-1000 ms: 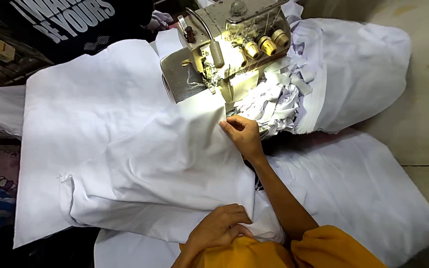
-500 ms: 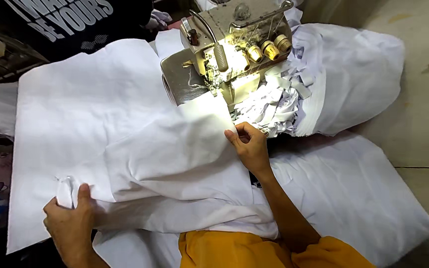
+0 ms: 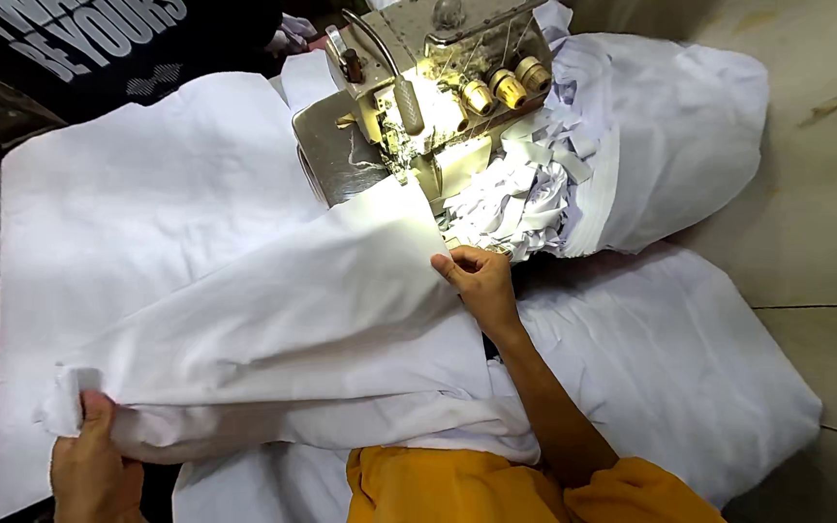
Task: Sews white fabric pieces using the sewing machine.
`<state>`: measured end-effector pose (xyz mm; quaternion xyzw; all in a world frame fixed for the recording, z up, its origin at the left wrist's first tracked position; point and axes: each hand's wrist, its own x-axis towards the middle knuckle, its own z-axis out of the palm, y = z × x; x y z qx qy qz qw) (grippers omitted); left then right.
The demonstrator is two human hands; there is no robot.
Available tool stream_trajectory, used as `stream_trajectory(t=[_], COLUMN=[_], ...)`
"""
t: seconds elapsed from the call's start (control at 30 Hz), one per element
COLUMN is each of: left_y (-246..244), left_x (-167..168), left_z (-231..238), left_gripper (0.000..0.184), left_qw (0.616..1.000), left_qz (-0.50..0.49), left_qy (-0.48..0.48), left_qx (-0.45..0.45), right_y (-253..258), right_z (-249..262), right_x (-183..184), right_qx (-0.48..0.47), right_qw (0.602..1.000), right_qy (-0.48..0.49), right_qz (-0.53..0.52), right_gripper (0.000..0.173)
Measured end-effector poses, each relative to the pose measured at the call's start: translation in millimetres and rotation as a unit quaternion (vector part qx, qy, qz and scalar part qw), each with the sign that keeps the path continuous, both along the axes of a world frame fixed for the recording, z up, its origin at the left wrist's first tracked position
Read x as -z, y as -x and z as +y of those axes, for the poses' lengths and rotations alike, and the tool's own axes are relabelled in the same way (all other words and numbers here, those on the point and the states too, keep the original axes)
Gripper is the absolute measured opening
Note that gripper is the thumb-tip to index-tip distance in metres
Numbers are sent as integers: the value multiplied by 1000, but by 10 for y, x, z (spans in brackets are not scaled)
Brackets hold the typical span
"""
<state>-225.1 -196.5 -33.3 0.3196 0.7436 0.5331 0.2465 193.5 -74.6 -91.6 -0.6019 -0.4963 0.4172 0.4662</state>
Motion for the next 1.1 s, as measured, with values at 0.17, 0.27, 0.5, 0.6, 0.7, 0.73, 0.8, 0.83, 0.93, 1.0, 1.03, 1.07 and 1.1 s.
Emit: stream_trajectory(t=[0.17, 0.27, 0.5, 0.6, 0.7, 0.73, 0.8, 0.83, 0.93, 1.0, 1.03, 1.07, 1.1], left_y=[-69, 120, -178, -312, -303, -295, -250, -205, 43, 121, 113, 95, 66], left_x=[-79, 30, -13, 24, 47, 39, 31, 30, 65, 33, -2, -36, -58], left_z=[-129, -227, -179, -43, 79, 117, 197, 237, 381, 487, 516, 500, 434], left_gripper=[42, 48, 56, 38, 37, 37, 36, 38, 50, 53, 50, 50, 53], left_qw=[995, 988, 998, 997, 997, 997, 996, 995, 992, 992, 994, 996, 997], left_qz=[52, -98, 28, 72, 63, 62, 63, 63, 61, 44, 37, 41, 64], left_qy=[83, -100, -20, -4, -43, -53, -67, -73, -106, -116, -106, -71, -15], left_qx=[12, 63, 60, 16, -2, 2, 0, -1, -13, -16, -6, 16, 46], right_y=[-43, -41, -47, -13, -5, -3, 7, 13, 24, 25, 26, 26, 24], right_z=[-78, -137, -129, -129, -112, -98, -65, -44, 18, 45, 51, 51, 43], right_x=[-4, -18, 141, 166, 154, 147, 124, 111, 66, 38, 23, 6, -12], right_qx=[3, 4, -17, -13, -12, -12, -12, -13, -20, -21, -18, -14, -9], right_qw=[1000, 999, 994, 993, 992, 992, 992, 993, 993, 993, 993, 994, 994], right_qy=[0, -36, -86, -90, -94, -95, -98, -101, -108, -109, -109, -108, -107], right_qz=[1, 13, 66, 74, 82, 80, 72, 67, 52, 41, 34, 24, 12], right_gripper=[15, 14, 10, 10, 10, 10, 10, 10, 11, 12, 12, 12, 12])
